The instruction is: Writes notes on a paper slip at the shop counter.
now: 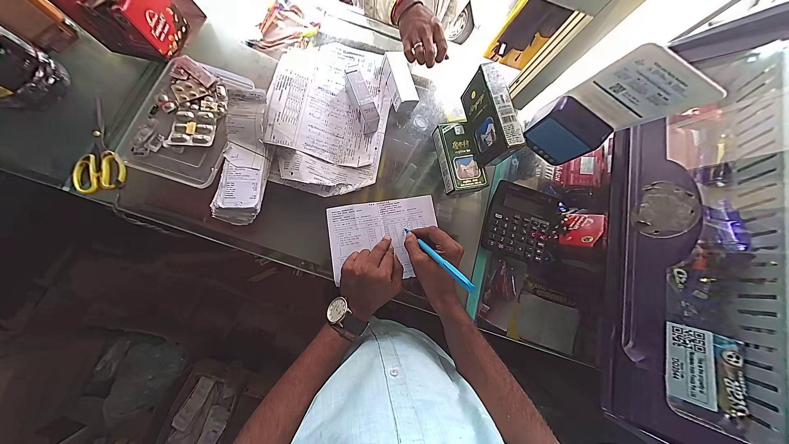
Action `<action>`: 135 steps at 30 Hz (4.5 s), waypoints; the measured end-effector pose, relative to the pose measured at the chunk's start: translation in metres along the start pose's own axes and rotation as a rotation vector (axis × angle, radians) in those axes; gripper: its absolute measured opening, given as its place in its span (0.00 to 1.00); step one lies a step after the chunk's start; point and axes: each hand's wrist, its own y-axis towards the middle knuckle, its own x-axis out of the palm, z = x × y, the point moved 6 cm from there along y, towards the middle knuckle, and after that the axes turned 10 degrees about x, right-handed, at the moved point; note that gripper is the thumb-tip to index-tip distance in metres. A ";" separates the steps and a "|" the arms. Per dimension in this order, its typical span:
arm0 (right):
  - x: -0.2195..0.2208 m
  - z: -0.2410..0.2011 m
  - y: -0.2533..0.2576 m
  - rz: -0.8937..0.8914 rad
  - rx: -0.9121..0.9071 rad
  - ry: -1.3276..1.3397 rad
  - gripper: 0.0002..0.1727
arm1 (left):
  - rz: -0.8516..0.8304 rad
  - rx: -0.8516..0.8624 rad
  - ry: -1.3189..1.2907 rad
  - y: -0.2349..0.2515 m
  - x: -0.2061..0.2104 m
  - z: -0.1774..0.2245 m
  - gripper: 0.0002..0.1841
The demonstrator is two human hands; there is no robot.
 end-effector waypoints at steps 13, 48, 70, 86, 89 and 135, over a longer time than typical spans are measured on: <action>-0.002 0.001 -0.001 -0.013 0.017 0.064 0.04 | 0.000 0.001 0.012 0.000 -0.001 0.001 0.16; 0.005 -0.004 0.002 -0.054 -0.006 0.063 0.04 | -0.004 0.005 0.009 -0.001 0.000 0.000 0.16; 0.010 -0.006 0.000 -0.085 -0.039 -0.038 0.05 | -0.001 -0.007 -0.004 -0.001 -0.001 0.000 0.16; 0.012 -0.004 0.001 -0.084 -0.038 0.020 0.04 | -0.007 -0.007 0.003 -0.001 0.000 0.000 0.17; 0.012 -0.003 0.001 -0.080 -0.038 0.014 0.05 | -0.007 -0.006 0.000 -0.001 -0.001 0.000 0.17; 0.010 -0.002 0.002 -0.062 -0.025 0.006 0.05 | 0.007 -0.007 -0.004 -0.001 0.000 0.000 0.17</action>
